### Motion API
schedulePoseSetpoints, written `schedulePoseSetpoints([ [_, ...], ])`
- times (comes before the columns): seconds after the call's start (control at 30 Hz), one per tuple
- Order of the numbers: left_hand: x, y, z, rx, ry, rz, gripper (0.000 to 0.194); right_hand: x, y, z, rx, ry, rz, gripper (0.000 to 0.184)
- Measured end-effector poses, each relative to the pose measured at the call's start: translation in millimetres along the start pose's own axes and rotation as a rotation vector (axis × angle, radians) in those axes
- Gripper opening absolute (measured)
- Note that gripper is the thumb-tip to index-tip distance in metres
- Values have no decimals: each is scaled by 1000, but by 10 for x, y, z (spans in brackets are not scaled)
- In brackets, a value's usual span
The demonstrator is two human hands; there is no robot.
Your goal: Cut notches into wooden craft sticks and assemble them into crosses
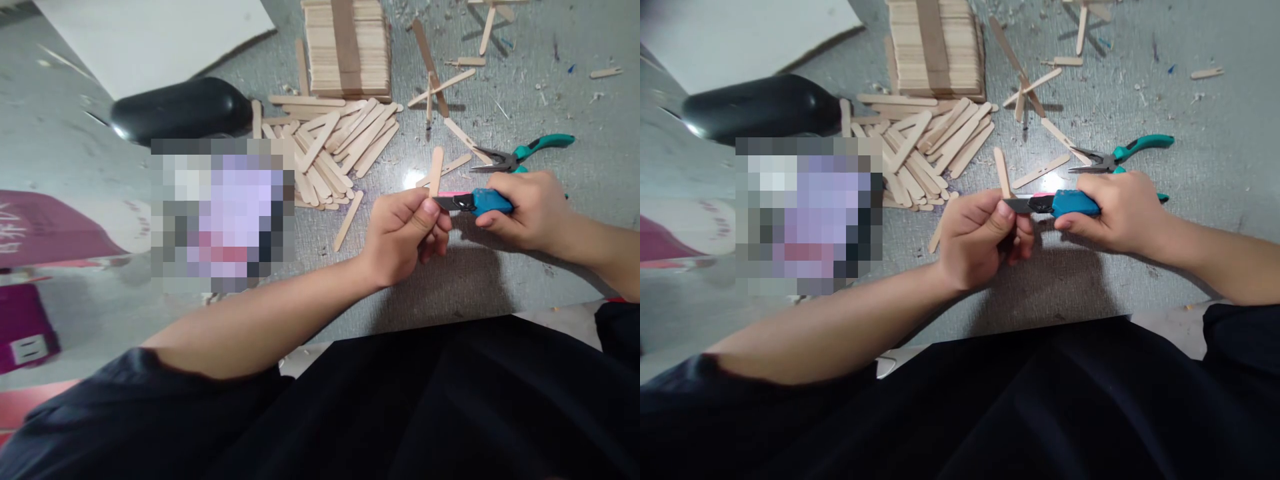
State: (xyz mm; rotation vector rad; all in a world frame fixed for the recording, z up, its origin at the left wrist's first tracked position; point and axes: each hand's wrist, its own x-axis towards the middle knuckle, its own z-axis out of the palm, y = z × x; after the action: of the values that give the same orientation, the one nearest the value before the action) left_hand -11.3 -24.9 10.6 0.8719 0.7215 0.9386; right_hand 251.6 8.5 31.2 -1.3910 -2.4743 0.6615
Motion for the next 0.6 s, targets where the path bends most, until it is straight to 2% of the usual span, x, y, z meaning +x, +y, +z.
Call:
schedulePoseSetpoints([
  [0.17, -10, -16, -2, -19, -8, -5, 61, -15, -15, 11, 9, 17, 31, 91],
  [0.33, -13, -9, -5, -14, 0, -1, 60, 0, -11, -10, -2, 10, 3, 91],
  [0.6, 42, -33, -19, -43, -22, 68, 62, 2, -4, -27, -7, 1, 8, 87],
])
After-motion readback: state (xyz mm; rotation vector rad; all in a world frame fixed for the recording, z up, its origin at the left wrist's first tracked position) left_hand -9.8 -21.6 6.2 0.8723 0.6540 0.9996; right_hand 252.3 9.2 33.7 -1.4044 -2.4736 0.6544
